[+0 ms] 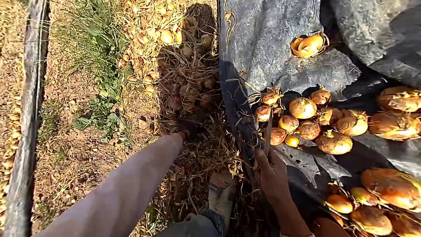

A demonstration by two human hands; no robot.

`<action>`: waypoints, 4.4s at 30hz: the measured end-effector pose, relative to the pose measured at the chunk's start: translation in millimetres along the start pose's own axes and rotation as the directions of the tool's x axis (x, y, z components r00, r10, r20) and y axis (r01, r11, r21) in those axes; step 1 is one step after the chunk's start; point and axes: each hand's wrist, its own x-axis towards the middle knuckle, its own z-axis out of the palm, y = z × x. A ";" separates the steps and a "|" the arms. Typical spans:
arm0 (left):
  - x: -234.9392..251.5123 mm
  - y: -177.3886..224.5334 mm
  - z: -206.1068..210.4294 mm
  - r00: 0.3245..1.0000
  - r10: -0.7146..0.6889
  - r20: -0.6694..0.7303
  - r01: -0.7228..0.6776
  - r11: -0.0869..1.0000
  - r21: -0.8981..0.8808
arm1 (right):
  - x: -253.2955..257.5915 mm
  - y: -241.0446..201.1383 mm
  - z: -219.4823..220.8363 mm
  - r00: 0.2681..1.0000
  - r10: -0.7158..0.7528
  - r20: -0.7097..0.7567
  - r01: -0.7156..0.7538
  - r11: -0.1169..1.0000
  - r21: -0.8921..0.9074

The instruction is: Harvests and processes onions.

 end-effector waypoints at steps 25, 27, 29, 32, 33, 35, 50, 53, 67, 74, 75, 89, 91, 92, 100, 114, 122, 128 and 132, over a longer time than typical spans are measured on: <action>-214.0 51.6 -115.3 0.481 0.801 -0.356 -0.764 0.582 0.277 | -1.3 1.2 19.8 0.922 0.262 0.286 -0.298 0.951 0.088; -213.9 63.6 -80.6 0.483 0.856 -0.187 -0.798 0.518 0.309 | -5.7 4.4 27.8 0.960 0.144 0.238 -0.182 0.973 0.145; -215.1 71.3 -53.6 0.515 0.855 -0.060 -0.827 0.514 0.227 | -10.5 8.2 36.2 0.985 -0.008 0.170 -0.011 0.994 0.112; -193.5 60.6 -57.2 0.591 0.796 -0.129 -0.766 0.605 0.217 | -10.3 8.7 32.9 0.990 -0.112 0.084 0.109 0.993 0.043; -177.6 51.2 -63.4 0.642 0.738 -0.206 -0.694 0.674 0.252 | -8.7 5.9 25.4 0.994 -0.094 0.046 0.091 0.993 0.071; -134.9 22.9 -73.8 0.797 0.525 -0.299 -0.441 0.844 0.306 | -0.9 -4.4 1.2 0.996 -0.059 -0.059 0.070 0.978 0.198; -153.1 37.0 -37.8 0.745 0.644 -0.171 -0.666 0.729 -0.156 | 2.0 8.1 18.7 0.992 0.081 0.101 -0.055 0.970 -0.237; -192.3 52.5 -54.4 0.550 0.818 -0.168 -0.826 0.504 -0.252 | -0.2 7.3 16.7 0.978 0.013 0.210 -0.004 0.999 -0.042; -220.0 54.2 -49.7 0.426 0.879 -0.216 -0.862 0.467 0.197 | -8.7 8.0 21.8 0.978 0.037 0.203 -0.055 0.995 0.086; -141.1 43.0 -62.4 0.770 0.605 -0.204 -0.555 0.792 0.255 | 0.3 2.8 8.2 0.989 -0.145 -0.013 0.145 0.975 0.168; -112.3 28.5 -63.2 0.847 0.471 -0.248 -0.414 0.876 0.249 | 6.4 -2.4 -4.4 0.990 -0.112 -0.087 0.129 0.964 0.231; -16.2 -49.8 -18.5 0.999 0.028 0.015 -0.030 0.980 0.194 | 9.8 4.0 -23.0 0.997 0.055 -0.046 -0.049 0.991 0.122; -12.9 -58.7 -16.4 0.995 0.103 -0.020 -0.097 0.975 0.200 | 10.7 4.1 -23.1 0.997 0.062 -0.034 -0.059 0.995 0.086; -17.5 -59.7 -14.8 0.991 0.128 -0.047 -0.116 0.972 0.204 | 10.9 4.4 -22.5 0.998 0.064 -0.028 -0.062 0.995 0.079; -153.0 -11.3 -60.1 0.764 0.549 -0.339 -0.618 0.774 -0.139 | 13.0 10.3 10.6 0.950 0.296 0.099 -0.245 0.903 -0.353; -140.9 53.2 -61.7 0.847 0.440 -0.298 -0.418 0.898 0.138 | 9.4 5.5 2.3 0.985 -0.147 -0.095 0.146 0.989 -0.013; -22.8 -109.7 -31.5 0.979 -0.130 -0.160 0.109 0.985 -0.133 | 9.7 -4.9 -17.0 0.980 -0.001 -0.201 0.032 0.988 0.154; -34.9 -96.8 -10.7 0.993 -0.035 -0.113 0.004 0.966 -0.260 | 3.5 9.3 7.2 0.997 -0.071 0.014 0.072 0.991 -0.111; -124.6 -43.4 -27.7 0.926 0.296 -0.233 -0.376 0.773 -0.512 | 7.4 8.1 8.4 0.995 0.094 0.033 -0.086 0.977 -0.197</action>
